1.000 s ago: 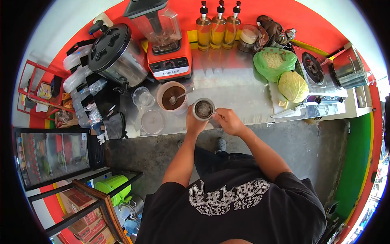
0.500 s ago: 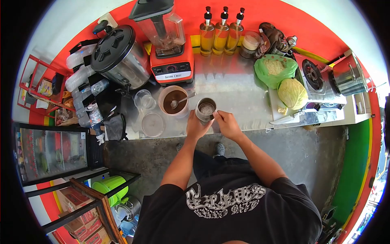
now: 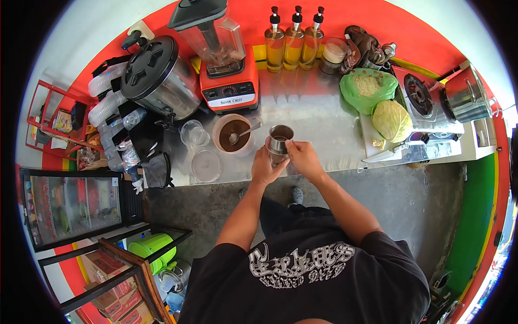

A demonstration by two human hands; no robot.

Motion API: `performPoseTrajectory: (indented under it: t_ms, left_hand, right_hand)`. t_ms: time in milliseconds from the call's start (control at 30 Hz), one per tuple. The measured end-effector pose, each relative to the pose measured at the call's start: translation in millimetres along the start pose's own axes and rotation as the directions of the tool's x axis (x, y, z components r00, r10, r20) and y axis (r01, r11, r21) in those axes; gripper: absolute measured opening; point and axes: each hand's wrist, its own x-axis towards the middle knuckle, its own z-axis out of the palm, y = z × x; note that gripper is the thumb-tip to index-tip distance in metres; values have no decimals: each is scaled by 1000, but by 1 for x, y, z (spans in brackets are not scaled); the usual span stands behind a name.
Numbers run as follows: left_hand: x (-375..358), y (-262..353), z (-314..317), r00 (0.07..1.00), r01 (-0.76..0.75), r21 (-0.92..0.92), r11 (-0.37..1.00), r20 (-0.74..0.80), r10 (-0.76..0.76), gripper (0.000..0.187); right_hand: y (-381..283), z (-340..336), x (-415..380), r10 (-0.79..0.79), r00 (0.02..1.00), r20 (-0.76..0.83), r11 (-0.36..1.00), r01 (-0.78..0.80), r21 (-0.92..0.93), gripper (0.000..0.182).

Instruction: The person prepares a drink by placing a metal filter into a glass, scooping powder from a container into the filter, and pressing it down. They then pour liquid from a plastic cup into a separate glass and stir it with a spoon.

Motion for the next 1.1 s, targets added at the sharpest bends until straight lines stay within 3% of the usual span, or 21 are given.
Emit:
performPoseTrajectory:
  t_ms: [67,133,200,267,333,367,400,433,467,533,567,633,667,733,767,833,867,933,1067,1100]
  left_hand:
    - [0,-20,5,998,-62,33,998,24,61,81]
    - [0,-18,4,991,-123,60,991,54,120,79]
    - [-1,-11,8,999,-15,-19,1000,-51,14,74]
    - [3,-27,11,997,-73,6,997,-8,73,71]
    - [2,-23,8,991,-129,27,991,43,128,68]
    - [2,-20,8,997,-73,-8,997,15,73,65]
    - [2,-17,8,1000,-19,-45,999,-16,18,62]
    - [3,-18,10,1000,-19,-45,999,-21,18,62]
    - [3,-17,11,999,-39,-43,998,-37,37,59]
    - [4,-15,10,997,-58,-41,997,-53,56,57]
    - [4,-14,9,998,-60,-40,997,-34,59,57]
    - [5,-9,7,998,-62,-38,997,-21,61,56]
    - [4,-6,7,997,-44,-41,998,-58,41,56]
    - [5,-11,9,999,-9,-55,998,-44,7,58]
    - [4,-14,10,999,-8,-53,999,-41,6,58]
    - [3,-8,9,996,-10,-22,1000,-88,8,60]
    - [3,-4,8,991,26,-26,999,-134,-29,61]
    - [6,-12,11,993,-1,-45,999,-115,-5,62]
    - [1,-14,14,993,-1,-12,1000,-121,0,71]
    - [2,-19,16,990,33,-6,999,-139,-33,75]
  right_hand:
    - [-9,-4,-3,-24,1000,7,996,24,-81,49]
    - [-14,-9,-7,-35,985,171,996,48,-74,49]
    - [-7,-8,-7,-96,990,106,987,108,-115,48]
    - [0,-8,-4,-165,985,46,972,170,-160,48]
    - [5,-12,-6,-147,948,282,966,199,-166,45]
    - [7,-13,-8,-145,948,283,966,198,-167,45]
    - [4,-14,-10,-165,969,182,958,202,-203,44]
    - [2,-15,-10,-189,979,81,949,203,-240,43]
    - [5,-16,-9,-191,978,84,948,206,-242,43]
    - [9,-20,-11,-405,852,332,838,491,-237,41]
    - [12,-20,-14,-403,853,331,839,489,-238,41]
    - [-2,-18,-21,-262,958,116,940,281,-194,40]
    - [5,-19,-18,-266,957,119,938,285,-195,40]
    - [14,-18,-12,-589,755,287,718,652,-243,36]
    - [19,-19,-12,-589,756,285,720,651,-241,36]
    - [-1,-23,-21,-226,952,207,962,252,-108,33]
    - [3,-24,-19,-225,952,207,962,251,-109,33]
    - [13,-24,-14,-561,782,274,771,613,-174,32]
    - [22,-26,-15,-533,799,278,807,579,-117,34]
    - [22,-26,-18,-471,850,237,847,511,-148,34]
